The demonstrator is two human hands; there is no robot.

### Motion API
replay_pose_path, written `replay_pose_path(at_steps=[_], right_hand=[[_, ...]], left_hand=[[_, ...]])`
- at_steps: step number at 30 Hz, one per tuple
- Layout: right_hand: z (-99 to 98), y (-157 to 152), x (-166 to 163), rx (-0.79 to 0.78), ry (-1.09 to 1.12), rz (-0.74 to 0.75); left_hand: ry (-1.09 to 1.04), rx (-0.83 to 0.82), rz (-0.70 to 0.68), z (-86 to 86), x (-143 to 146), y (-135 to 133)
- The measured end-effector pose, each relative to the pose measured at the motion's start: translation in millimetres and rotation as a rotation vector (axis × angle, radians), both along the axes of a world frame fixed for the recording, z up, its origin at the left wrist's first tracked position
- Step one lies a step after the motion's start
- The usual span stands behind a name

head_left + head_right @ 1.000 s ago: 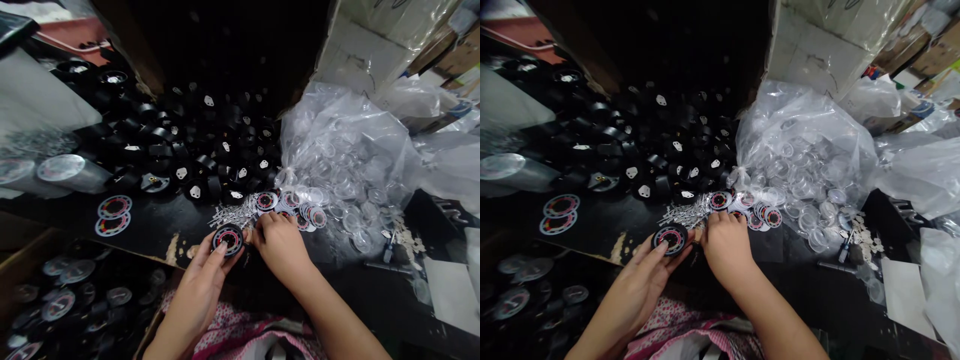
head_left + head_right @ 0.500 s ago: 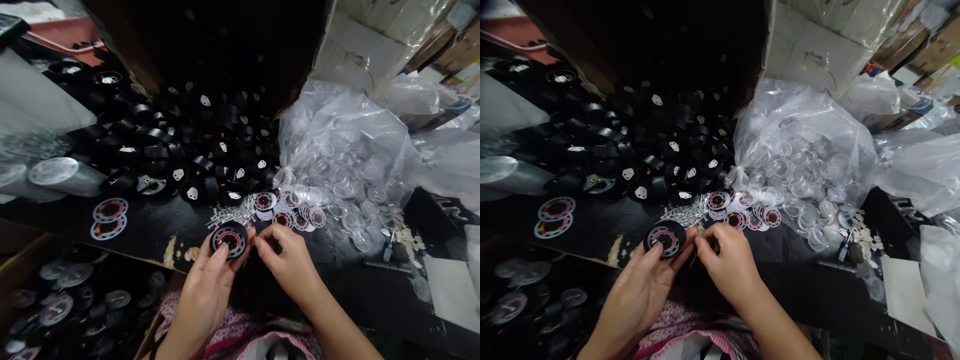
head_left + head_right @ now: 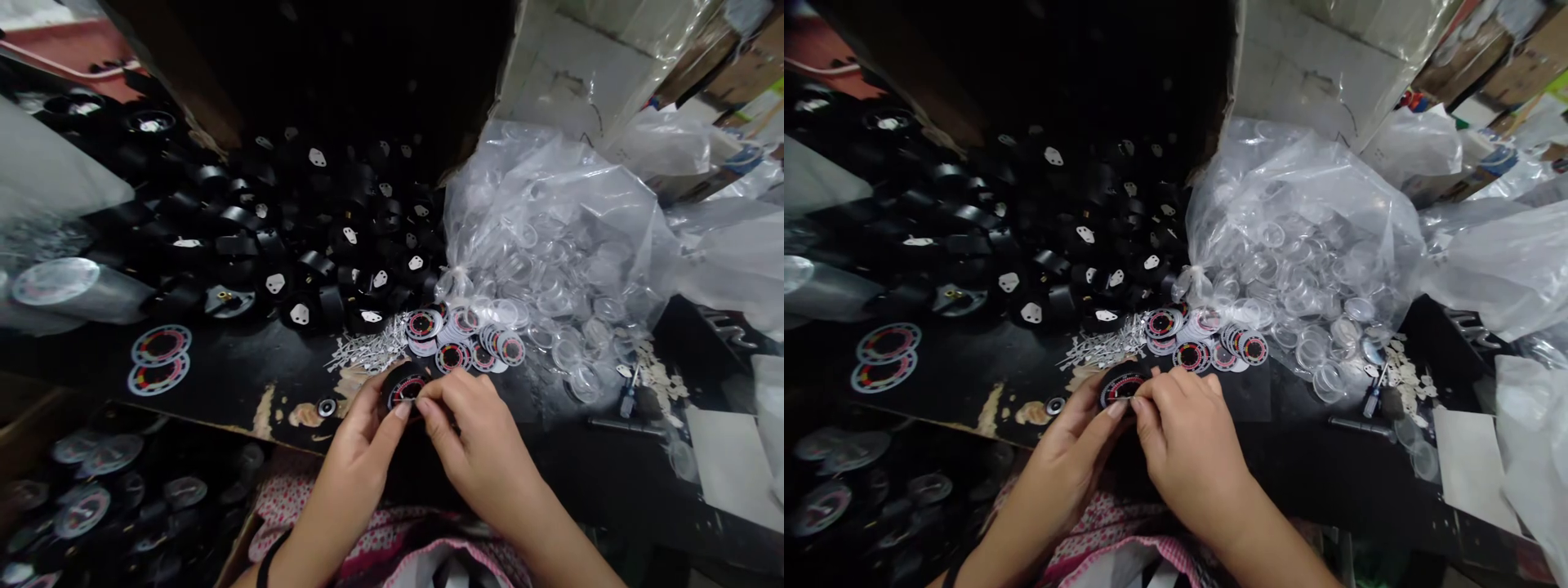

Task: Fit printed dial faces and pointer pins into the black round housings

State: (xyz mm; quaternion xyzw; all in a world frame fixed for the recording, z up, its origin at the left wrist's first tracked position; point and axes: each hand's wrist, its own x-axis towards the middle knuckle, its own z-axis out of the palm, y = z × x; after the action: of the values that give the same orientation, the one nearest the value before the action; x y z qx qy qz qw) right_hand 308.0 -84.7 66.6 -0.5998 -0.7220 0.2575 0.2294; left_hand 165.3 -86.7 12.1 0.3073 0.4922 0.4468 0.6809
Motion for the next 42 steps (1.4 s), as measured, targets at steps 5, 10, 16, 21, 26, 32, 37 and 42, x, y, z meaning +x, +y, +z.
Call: replay_pose_path(at_steps=[5,10,16,21,26,32,37,42], right_hand=[[0.9,-3,1,-0.013,-0.004,-0.032],[2.8,-7,-1,-0.036,0.018,-0.016],[2.7,-10,-5,-0.158,0.048,-0.051],[-0.8,-8,-3,-0.157,0.143,-0.047],[-1.0,-13,5,-0.071,0.250,-0.079],[-1.6,-19,9,-0.013,0.328,-0.032],[-2.0,-22,8,0.084,0.242,-0.018],[-0.9,-24,5,0.098,0.198,0.002]], left_hand=[[0.110,0.073,-0.021,12.3,-3,1],[0.172,0.107,0.003,14.6,-5,1],[0.320,0.186,-0.008,9.3,-12,-1],[0.332,0.161,0.026,7.2,-12,-1],[0.315,0.156,0.043,17.5,-5,-3],[0.340,0.230,0.027,23.9,-6,-10],[0.358,0.283,-0.012,23.9,-9,-13],[0.407,0.274,-0.016,20.9,-13,-14]])
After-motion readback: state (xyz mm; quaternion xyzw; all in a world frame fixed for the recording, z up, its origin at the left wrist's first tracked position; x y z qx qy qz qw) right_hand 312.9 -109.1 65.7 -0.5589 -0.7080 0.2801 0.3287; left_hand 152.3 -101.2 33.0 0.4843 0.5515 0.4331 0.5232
